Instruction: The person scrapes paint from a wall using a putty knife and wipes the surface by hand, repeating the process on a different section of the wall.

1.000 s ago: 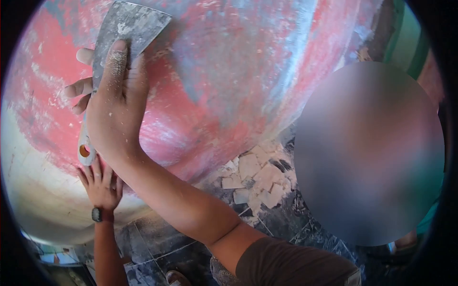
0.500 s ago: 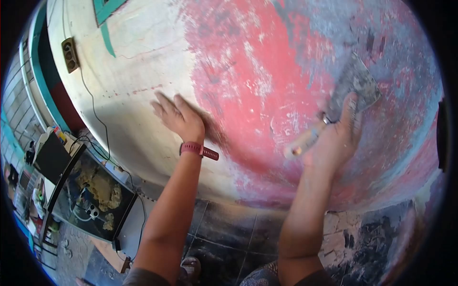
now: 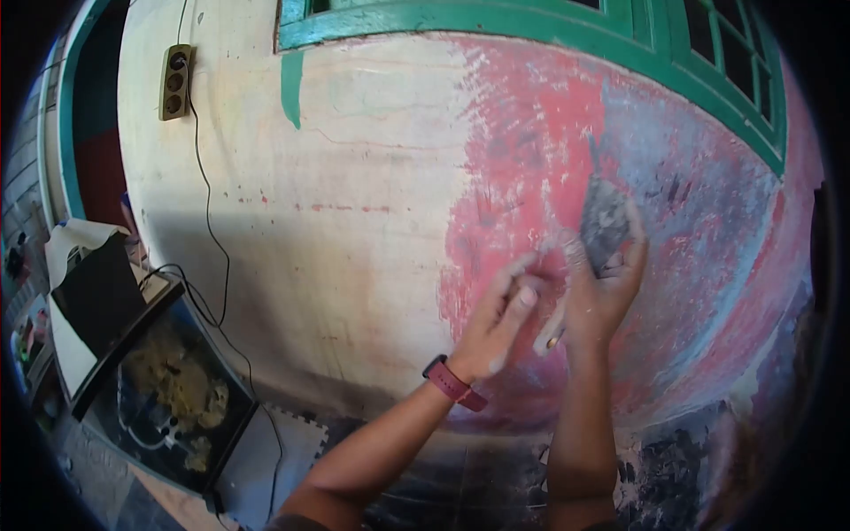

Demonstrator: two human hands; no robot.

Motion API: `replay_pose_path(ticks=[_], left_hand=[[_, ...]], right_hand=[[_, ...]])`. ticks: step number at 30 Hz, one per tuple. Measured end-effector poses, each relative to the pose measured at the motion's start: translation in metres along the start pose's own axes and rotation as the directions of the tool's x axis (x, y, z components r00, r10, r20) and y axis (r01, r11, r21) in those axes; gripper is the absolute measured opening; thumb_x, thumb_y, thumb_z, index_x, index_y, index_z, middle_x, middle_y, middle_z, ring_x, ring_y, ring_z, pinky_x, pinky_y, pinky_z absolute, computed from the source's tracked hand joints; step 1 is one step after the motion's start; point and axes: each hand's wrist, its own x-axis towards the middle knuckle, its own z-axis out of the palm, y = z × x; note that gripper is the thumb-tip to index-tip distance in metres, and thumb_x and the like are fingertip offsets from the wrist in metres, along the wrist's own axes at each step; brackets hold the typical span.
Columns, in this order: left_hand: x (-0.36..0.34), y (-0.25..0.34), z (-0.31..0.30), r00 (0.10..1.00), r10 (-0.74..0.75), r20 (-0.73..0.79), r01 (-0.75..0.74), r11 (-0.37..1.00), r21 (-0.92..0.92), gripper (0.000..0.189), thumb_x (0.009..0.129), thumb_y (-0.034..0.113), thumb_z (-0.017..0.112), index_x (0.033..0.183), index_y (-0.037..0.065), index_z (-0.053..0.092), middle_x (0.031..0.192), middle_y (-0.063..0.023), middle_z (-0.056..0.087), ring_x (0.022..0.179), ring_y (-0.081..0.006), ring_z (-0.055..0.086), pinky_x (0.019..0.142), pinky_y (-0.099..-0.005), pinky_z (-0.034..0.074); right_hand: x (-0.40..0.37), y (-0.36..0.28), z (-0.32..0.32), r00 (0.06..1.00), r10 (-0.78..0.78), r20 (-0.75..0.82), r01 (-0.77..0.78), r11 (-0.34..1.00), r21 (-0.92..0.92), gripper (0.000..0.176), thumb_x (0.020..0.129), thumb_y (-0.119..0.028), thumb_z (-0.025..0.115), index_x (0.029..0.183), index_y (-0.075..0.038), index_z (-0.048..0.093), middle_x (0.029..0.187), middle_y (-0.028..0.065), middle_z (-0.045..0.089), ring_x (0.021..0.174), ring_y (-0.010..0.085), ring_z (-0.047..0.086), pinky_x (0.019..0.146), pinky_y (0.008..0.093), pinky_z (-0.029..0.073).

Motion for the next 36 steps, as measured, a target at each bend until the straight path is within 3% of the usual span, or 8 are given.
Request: replay_pose_path(ticks=[4,8,12,18,22,25,28,36], left_hand=[[-0.004,0.016,-0.010,0.938,-0.230,0.259,0.272,0.952,-0.142,0.053,0.114,0.036,0.042,0.158,0.006,0.038,0.105,-0.0021,0.064,0.082,-0.0088,0.056,0.075,-0.0262,0.048],[-0.001,0.001,-0.015,0.986,-0.165,0.038,0.169,0.944,-0.284,0.050,0.114,0.034,0.040,0.157,0.008,0.040,0.096,0.0008,0.063,0.071,-0.0050,0.051,0.061,-0.0232,0.043],[0.012,0.010,-0.050,0.952,-0.303,-0.038,0.266,0.885,-0.381,0.043,0.113,0.032,0.037,0.146,0.007,0.051,0.097,0.0002,0.064,0.071,-0.0050,0.053,0.058,-0.0231,0.043],[0.015,-0.022,-0.079,0.863,-0.502,-0.045,0.372,0.694,-0.616,0.043,0.110,0.030,0.034,0.132,0.004,0.061,0.099,-0.0034,0.068,0.073,-0.0084,0.060,0.056,-0.0252,0.046],[0.017,-0.010,-0.088,0.874,-0.483,-0.048,0.380,0.743,-0.551,0.040,0.109,0.030,0.033,0.123,0.005,0.061,0.079,-0.0033,0.061,0.054,-0.0102,0.050,0.042,-0.0263,0.038],[0.015,-0.008,-0.096,0.916,-0.401,-0.013,0.342,0.797,-0.497,0.044,0.109,0.031,0.034,0.134,0.003,0.057,0.094,-0.0086,0.069,0.070,-0.0126,0.064,0.060,-0.0277,0.053],[0.013,-0.034,-0.111,0.905,-0.363,0.221,0.422,0.713,-0.559,0.041,0.105,0.025,0.036,0.133,0.003,0.056,0.096,-0.0120,0.069,0.067,-0.0167,0.064,0.060,-0.0293,0.054],[0.000,-0.025,-0.102,0.881,-0.232,0.413,0.467,0.291,-0.835,0.037,0.100,0.024,0.040,0.123,0.002,0.059,0.101,-0.0126,0.068,0.065,-0.0204,0.059,0.059,-0.0318,0.050]], right_hand=[[-0.009,-0.005,0.030,0.993,-0.114,0.040,0.120,0.971,-0.205,0.068,0.089,0.003,0.076,0.150,0.000,0.046,0.141,0.0162,0.055,0.123,0.0221,0.059,0.103,0.0361,0.051],[-0.011,0.008,0.060,0.953,-0.238,0.190,0.305,0.739,-0.601,0.070,0.085,0.001,0.069,0.152,-0.008,0.049,0.147,0.0246,0.046,0.138,0.0394,0.046,0.113,0.0475,0.042],[-0.028,0.011,0.095,0.935,-0.182,0.305,0.345,0.672,-0.655,0.067,0.085,-0.003,0.070,0.150,-0.008,0.053,0.155,0.0374,0.032,0.146,0.0514,0.034,0.119,0.0510,0.035],[-0.043,0.022,0.119,0.935,0.130,0.329,0.157,0.681,-0.716,0.068,0.089,-0.019,0.078,0.151,-0.012,0.053,0.163,0.0370,0.019,0.147,0.0550,0.030,0.118,0.0547,0.036],[-0.052,0.015,0.124,0.953,0.038,0.302,0.241,0.511,-0.825,0.061,0.090,-0.025,0.079,0.146,-0.009,0.059,0.161,0.0321,0.029,0.147,0.0520,0.029,0.118,0.0549,0.035],[-0.053,0.030,0.117,0.933,-0.070,0.353,0.334,0.528,-0.781,0.053,0.089,-0.023,0.078,0.138,-0.006,0.066,0.158,0.0269,0.039,0.145,0.0497,0.032,0.118,0.0544,0.036],[-0.050,0.040,0.108,0.904,-0.131,0.407,0.398,0.607,-0.688,0.046,0.086,-0.016,0.077,0.130,-0.003,0.071,0.149,0.0227,0.052,0.139,0.0453,0.043,0.116,0.0515,0.038],[-0.039,0.034,0.104,0.884,-0.135,0.448,0.423,0.641,-0.640,0.043,0.078,-0.008,0.074,0.120,0.000,0.074,0.133,0.0176,0.068,0.125,0.0385,0.059,0.110,0.0456,0.046]])
